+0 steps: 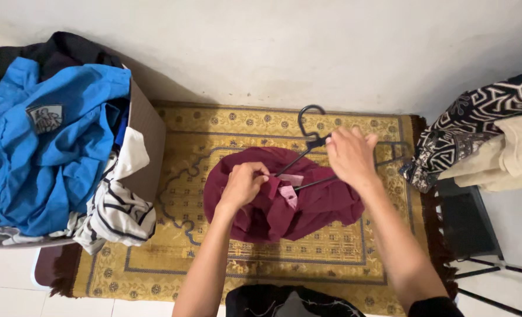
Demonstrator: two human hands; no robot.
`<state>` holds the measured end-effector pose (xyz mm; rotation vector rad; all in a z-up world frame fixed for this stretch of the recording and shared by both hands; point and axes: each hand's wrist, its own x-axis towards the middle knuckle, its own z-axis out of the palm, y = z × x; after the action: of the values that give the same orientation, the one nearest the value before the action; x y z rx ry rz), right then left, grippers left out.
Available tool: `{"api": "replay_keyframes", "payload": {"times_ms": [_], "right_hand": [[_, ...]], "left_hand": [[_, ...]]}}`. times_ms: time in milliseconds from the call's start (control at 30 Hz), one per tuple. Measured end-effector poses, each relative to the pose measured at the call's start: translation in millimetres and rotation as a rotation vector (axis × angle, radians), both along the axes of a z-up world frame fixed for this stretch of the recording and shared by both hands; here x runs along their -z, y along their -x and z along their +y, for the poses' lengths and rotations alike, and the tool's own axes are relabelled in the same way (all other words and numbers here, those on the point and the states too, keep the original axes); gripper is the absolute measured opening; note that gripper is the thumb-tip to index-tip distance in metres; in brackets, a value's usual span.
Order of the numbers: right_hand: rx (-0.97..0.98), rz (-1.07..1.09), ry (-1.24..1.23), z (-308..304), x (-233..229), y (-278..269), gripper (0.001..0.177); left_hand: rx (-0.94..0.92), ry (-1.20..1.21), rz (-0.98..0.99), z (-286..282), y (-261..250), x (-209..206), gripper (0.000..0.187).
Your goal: The person takes a maroon polo shirt from a laundry basket, places it on a hanger, and hangs it on a clothing rack. They then take a blue shirt from the basket and place it on a hanger.
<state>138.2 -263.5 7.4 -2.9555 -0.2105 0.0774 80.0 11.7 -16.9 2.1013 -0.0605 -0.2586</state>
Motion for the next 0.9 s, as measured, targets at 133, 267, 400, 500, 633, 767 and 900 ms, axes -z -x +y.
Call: {"api": "replay_keyframes", "payload": {"times_ms": [133,267,400,500,633,767,900], "right_hand": [[-0.022,-0.045,-0.061,14.5,10.1,30.7,0.030],[-0.034,-0.138,-0.062,21.6,13.4,51.5,0.027],[-0.028,-0.100,-0.051,29.9,16.6,67.3,0.025],[-0.015,-0.097,-0.079,34.7,13.3,75.9,0.026],[0.014,-0.118,-0.100,39.6,7.9,80.8,0.025],[0.048,-0.100,-0.089,39.3,11.5,79.9,0.026],[0.021,-0.085,-0.248,33.2,25.7,80.2,0.028]], "left_hand": [[-0.004,-0.006,-0.127,-12.5,13.9,-16.8,0.012],[-0.020,0.011,-0.238,-26.3,27.7,-28.4,0.009],[-0.047,0.039,-0.325,-37.5,36.4,-35.0,0.008],[-0.056,0.068,-0.399,-42.5,41.5,-38.1,0.007],[-0.005,0.102,-0.572,-50.6,49.2,-40.5,0.007],[0.018,0.081,-0.669,-59.6,59.5,-38.3,0.010],[-0.070,0.331,-0.471,-60.8,60.2,-17.3,0.013]]}}
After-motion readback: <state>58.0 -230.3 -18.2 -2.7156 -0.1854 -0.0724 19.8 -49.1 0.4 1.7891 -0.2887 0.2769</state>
